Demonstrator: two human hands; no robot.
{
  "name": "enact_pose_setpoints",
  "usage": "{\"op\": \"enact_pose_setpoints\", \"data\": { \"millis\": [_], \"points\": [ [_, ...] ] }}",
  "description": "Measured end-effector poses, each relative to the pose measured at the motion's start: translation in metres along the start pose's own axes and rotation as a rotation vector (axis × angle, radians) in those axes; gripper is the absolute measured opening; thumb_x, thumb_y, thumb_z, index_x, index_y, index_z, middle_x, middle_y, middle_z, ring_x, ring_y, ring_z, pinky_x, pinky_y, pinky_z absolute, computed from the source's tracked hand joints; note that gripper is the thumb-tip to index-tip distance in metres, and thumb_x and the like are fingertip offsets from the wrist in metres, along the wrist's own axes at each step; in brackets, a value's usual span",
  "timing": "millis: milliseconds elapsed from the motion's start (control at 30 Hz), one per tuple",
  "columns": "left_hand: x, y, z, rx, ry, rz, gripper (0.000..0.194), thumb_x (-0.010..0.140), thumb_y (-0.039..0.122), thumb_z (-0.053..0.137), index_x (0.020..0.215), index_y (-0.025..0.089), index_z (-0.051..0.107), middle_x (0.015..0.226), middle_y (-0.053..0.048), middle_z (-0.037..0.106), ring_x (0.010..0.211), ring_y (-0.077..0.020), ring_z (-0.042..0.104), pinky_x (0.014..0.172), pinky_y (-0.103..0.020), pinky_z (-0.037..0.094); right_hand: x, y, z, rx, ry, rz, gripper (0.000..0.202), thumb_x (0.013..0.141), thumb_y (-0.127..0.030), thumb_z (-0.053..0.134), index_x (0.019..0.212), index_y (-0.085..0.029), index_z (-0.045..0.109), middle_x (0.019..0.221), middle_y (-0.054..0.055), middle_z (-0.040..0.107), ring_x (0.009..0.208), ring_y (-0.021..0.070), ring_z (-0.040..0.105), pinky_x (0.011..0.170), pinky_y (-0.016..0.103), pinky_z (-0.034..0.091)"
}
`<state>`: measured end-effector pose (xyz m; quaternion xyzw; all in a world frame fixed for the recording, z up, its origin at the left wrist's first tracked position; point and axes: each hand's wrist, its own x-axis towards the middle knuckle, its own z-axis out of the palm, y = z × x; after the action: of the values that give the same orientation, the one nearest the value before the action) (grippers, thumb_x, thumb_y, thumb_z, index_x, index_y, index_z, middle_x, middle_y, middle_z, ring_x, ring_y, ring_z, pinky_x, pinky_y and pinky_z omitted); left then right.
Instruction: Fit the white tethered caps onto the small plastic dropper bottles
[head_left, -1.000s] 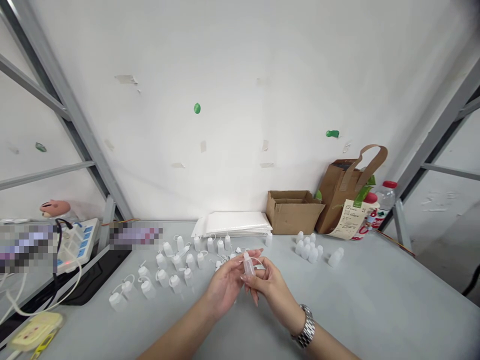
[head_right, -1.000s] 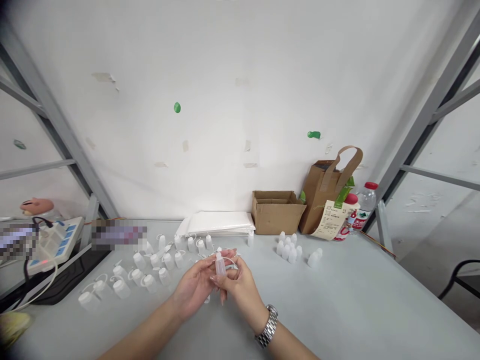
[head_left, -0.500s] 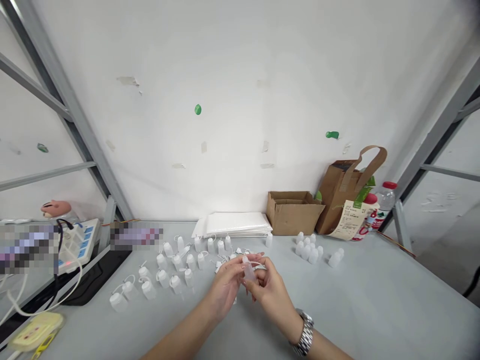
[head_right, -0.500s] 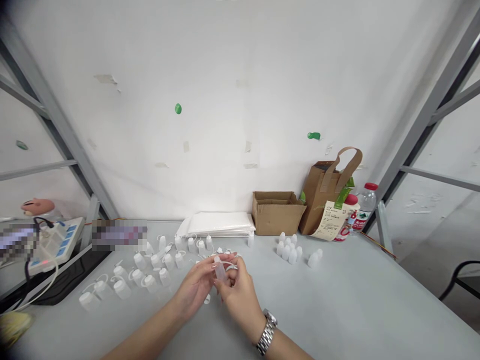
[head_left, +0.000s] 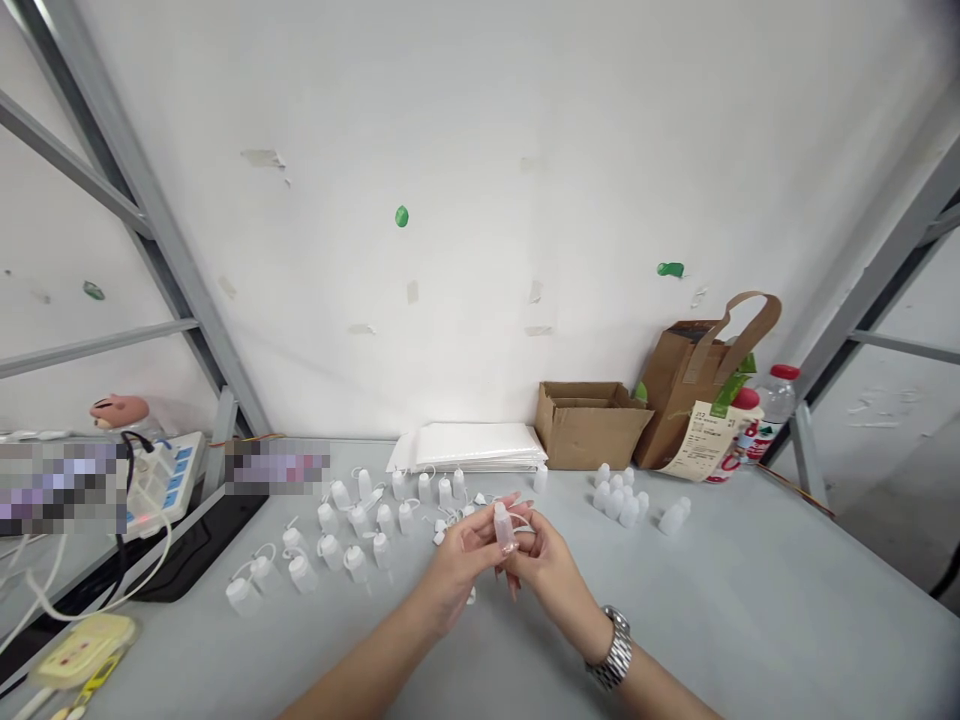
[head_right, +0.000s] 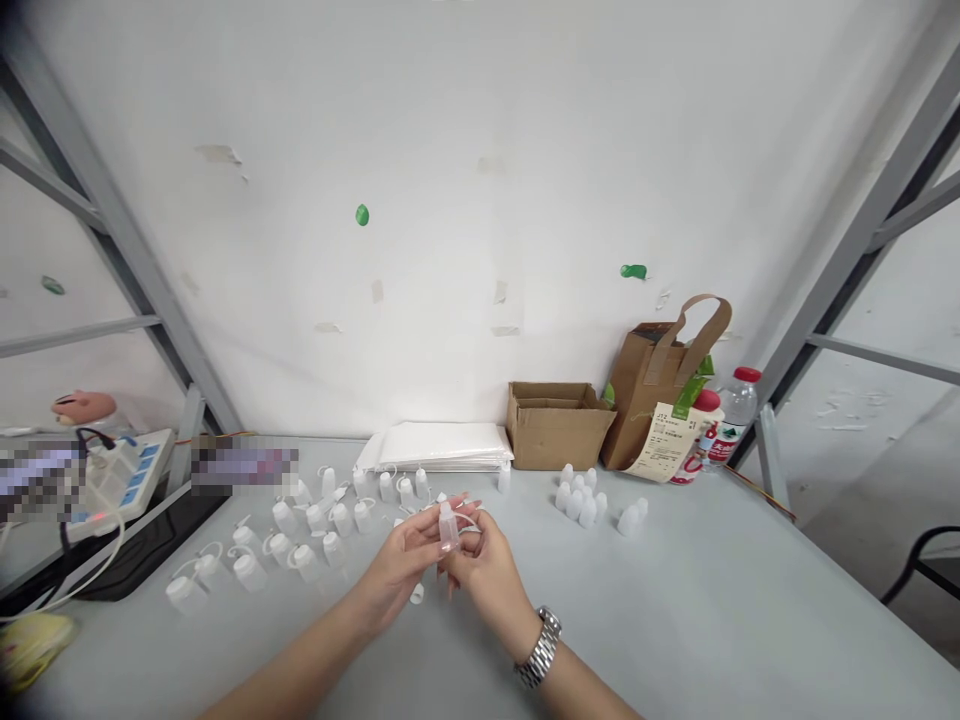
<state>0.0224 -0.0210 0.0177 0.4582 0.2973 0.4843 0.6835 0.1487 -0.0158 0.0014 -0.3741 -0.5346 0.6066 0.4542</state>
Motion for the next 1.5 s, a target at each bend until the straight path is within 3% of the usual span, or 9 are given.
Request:
{"op": "enact_pose_setpoints", "data": {
  "millis": [233, 367, 600, 767, 833, 967, 1133, 1333, 1500],
  "points": [
    [0.005, 0.001, -0.004, 0.136, 0.189, 0.067, 0.037, 0.061, 0.029, 0.074, 0.095, 0.018, 0.068, 0.106, -0.01, 0.067, 0.106, -0.0273, 0.055, 0.088, -0.036, 0.043, -0.004, -0.004, -0.004, -0.337, 0.15, -0.16, 0.028, 0.076, -0.035, 0.062, 0.093, -0.021, 0.045, 0.063, -0.005, 0.055, 0.057, 0.0108, 0.045, 0.055, 0.024, 0.036],
    [0.007, 0.002, -0.007, 0.185, 0.298, 0.109, 0.032, 0.057, 0.03, 0.075, 0.086, 0.018, 0.069, 0.099, -0.008, 0.069, 0.103, -0.0275, 0.057, 0.087, -0.036, 0.043, -0.007, -0.008, -0.004, -0.326, 0.13, -0.174, 0.034, 0.076, -0.036, 0.062, 0.101, -0.022, 0.042, 0.069, -0.004, 0.057, 0.061, 0.0124, 0.05, 0.059, 0.026, 0.04],
    [0.008, 0.009, -0.01, 0.319, 0.304, 0.087, 0.037, 0.066, 0.045, 0.064, 0.091, 0.017, 0.066, 0.099, -0.008, 0.068, 0.095, -0.0241, 0.058, 0.08, -0.033, 0.043, 0.0, -0.006, -0.009, -0.08, 0.077, -0.127, 0.044, 0.075, -0.039, 0.063, 0.109, -0.022, 0.039, 0.076, -0.002, 0.061, 0.067, 0.0145, 0.059, 0.066, 0.03, 0.046],
    [0.004, 0.025, -0.024, 1.043, 0.367, 0.012, 0.038, 0.073, 0.053, 0.049, 0.083, 0.019, 0.062, 0.09, -0.007, 0.064, 0.079, -0.0218, 0.058, 0.07, -0.032, 0.04, 0.005, -0.009, -0.017, -0.037, 0.202, -0.144, 0.055, 0.071, -0.042, 0.067, 0.112, -0.021, 0.037, 0.071, -0.003, 0.06, 0.061, 0.0138, 0.057, 0.062, 0.029, 0.045],
    [0.0, 0.031, -0.029, 1.303, 0.36, -0.133, 0.034, 0.071, 0.051, 0.051, 0.078, 0.019, 0.06, 0.086, -0.007, 0.064, 0.075, -0.0234, 0.058, 0.064, -0.031, 0.037, 0.006, -0.012, -0.02, -0.037, 0.242, -0.143, 0.057, 0.07, -0.044, 0.068, 0.112, -0.02, 0.037, 0.07, -0.003, 0.06, 0.059, 0.0134, 0.057, 0.062, 0.029, 0.045],
    [-0.008, 0.036, -0.029, 1.543, 0.275, -0.333, 0.032, 0.071, 0.049, 0.052, 0.074, 0.018, 0.059, 0.073, -0.008, 0.066, 0.069, -0.0261, 0.06, 0.056, -0.029, 0.032, 0.007, -0.014, -0.02, -0.04, 0.261, -0.146, 0.057, 0.069, -0.044, 0.068, 0.111, -0.02, 0.038, 0.069, -0.003, 0.059, 0.058, 0.0136, 0.056, 0.061, 0.03, 0.045],
    [-0.011, 0.026, -0.028, 1.669, 0.185, -0.355, 0.032, 0.075, 0.046, 0.048, 0.071, 0.017, 0.061, 0.075, -0.011, 0.068, 0.071, -0.0289, 0.062, 0.056, -0.03, 0.033, 0.003, -0.014, -0.018, -0.135, 0.137, -0.12, 0.046, 0.07, -0.039, 0.068, 0.106, -0.02, 0.047, 0.07, -0.004, 0.057, 0.057, 0.0118, 0.054, 0.058, 0.026, 0.044],
    [-0.008, 0.022, -0.032, 1.67, 0.148, -0.392, 0.026, 0.075, 0.038, 0.048, 0.08, 0.017, 0.062, 0.084, -0.012, 0.069, 0.076, -0.0283, 0.063, 0.058, -0.03, 0.036, -0.011, -0.015, -0.016, -0.614, -0.334, 0.012, 0.014, 0.063, -0.026, 0.071, 0.073, -0.019, 0.065, 0.062, -0.003, 0.058, 0.057, 0.0118, 0.05, 0.053, 0.022, 0.037],
    [-0.005, 0.021, -0.034, 1.659, 0.181, -0.382, 0.035, 0.077, 0.047, 0.044, 0.079, 0.016, 0.062, 0.082, -0.013, 0.069, 0.076, -0.0289, 0.063, 0.058, -0.031, 0.036, -0.022, -0.004, 0.001, -0.957, -0.298, -0.154, 0.015, 0.066, -0.018, 0.069, 0.08, -0.018, 0.063, 0.081, 0.002, 0.062, 0.077, 0.0173, 0.055, 0.068, 0.025, 0.041]
  ]
}}
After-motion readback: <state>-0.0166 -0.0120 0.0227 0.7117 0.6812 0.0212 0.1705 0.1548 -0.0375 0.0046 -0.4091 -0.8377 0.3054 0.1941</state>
